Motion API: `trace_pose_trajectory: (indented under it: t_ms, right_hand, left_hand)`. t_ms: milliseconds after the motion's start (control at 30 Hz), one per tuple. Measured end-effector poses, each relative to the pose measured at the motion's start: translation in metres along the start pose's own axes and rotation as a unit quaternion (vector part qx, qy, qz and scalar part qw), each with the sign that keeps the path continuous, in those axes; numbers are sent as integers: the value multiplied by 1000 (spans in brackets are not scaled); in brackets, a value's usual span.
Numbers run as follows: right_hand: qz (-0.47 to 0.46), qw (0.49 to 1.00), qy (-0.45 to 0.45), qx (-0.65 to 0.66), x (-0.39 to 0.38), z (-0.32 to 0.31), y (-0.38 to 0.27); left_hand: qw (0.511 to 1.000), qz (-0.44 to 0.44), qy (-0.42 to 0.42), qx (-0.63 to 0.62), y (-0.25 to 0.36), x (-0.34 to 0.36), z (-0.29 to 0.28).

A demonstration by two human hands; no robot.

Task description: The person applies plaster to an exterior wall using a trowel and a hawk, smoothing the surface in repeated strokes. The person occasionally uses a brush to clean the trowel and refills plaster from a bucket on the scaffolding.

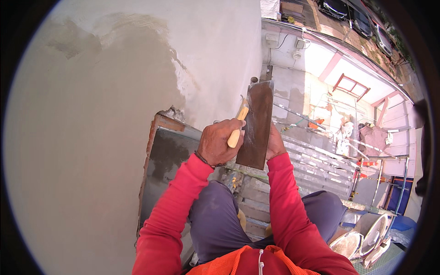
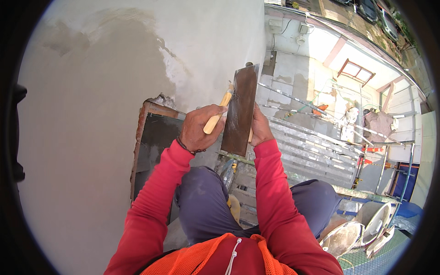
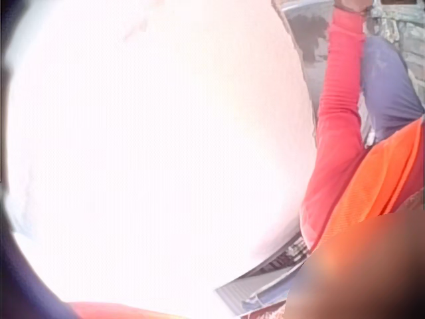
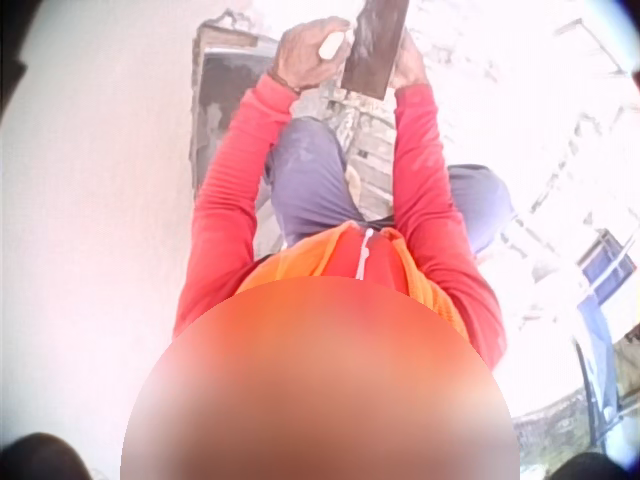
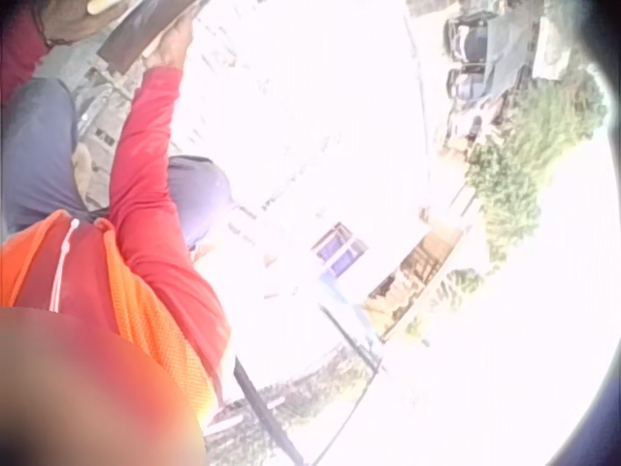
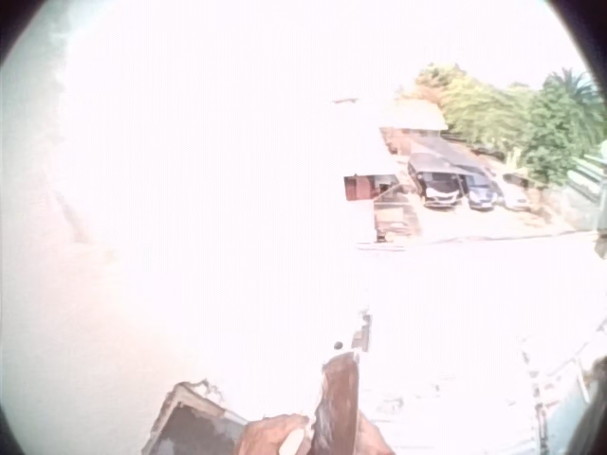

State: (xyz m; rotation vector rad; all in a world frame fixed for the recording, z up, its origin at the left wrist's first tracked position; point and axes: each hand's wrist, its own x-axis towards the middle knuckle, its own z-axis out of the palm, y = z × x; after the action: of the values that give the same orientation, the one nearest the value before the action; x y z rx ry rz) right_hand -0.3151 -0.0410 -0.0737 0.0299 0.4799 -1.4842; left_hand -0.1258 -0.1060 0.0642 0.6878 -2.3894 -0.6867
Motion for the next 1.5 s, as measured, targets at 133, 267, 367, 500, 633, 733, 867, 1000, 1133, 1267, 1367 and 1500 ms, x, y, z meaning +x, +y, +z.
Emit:
trace_pose_trajectory:
  t_ms: [133,267,367,500,633,733,867,1000,1133,1267,1367,1500]
  right_hand:
    - [39,994,52,-91,-5,7,-6]
    - [-30,999,21,-20,-13,48,-5]
    - [-149,982,12,-115,-8,101,1]
    - [-303,864,-83,-393,12,175,32]
    - [-408,708,-134,-560,39,237,69]
    - [-454,675,-134,-566,62,278,82]
    - [-425,707,-127,-551,67,309,97]
    - [-392,708,-157,-565,44,300,117]
    - [-403,706,-207,-544,32,273,126]
    - [-348,805,-10,-481,60,269,117]
    - [-331,818,-9,-471,76,281,107]
    - [-355,783,-107,-500,55,311,108]
  left_hand:
    - [997,-70,0,-30,-13,-11,5]
    - [960,-245,60,-125,-26,-25,-8]
    - [961,-249,52,-107,-10,-77,-12]
    - [980,-184,43,-59,15,-135,-4]
    - [974,-210,75,-50,29,-144,1]
    - [963,-253,61,-70,30,-144,-1]
    - [959,-266,33,-97,17,-162,0]
    - [970,-235,-3,-58,-6,-175,13]
    - [987,-146,64,8,-13,-171,24]
    - [979,-196,33,-52,-4,-168,20]
    - [966,-250,11,-71,4,-167,12]
    - [970,-234,35,-48,10,-169,5]
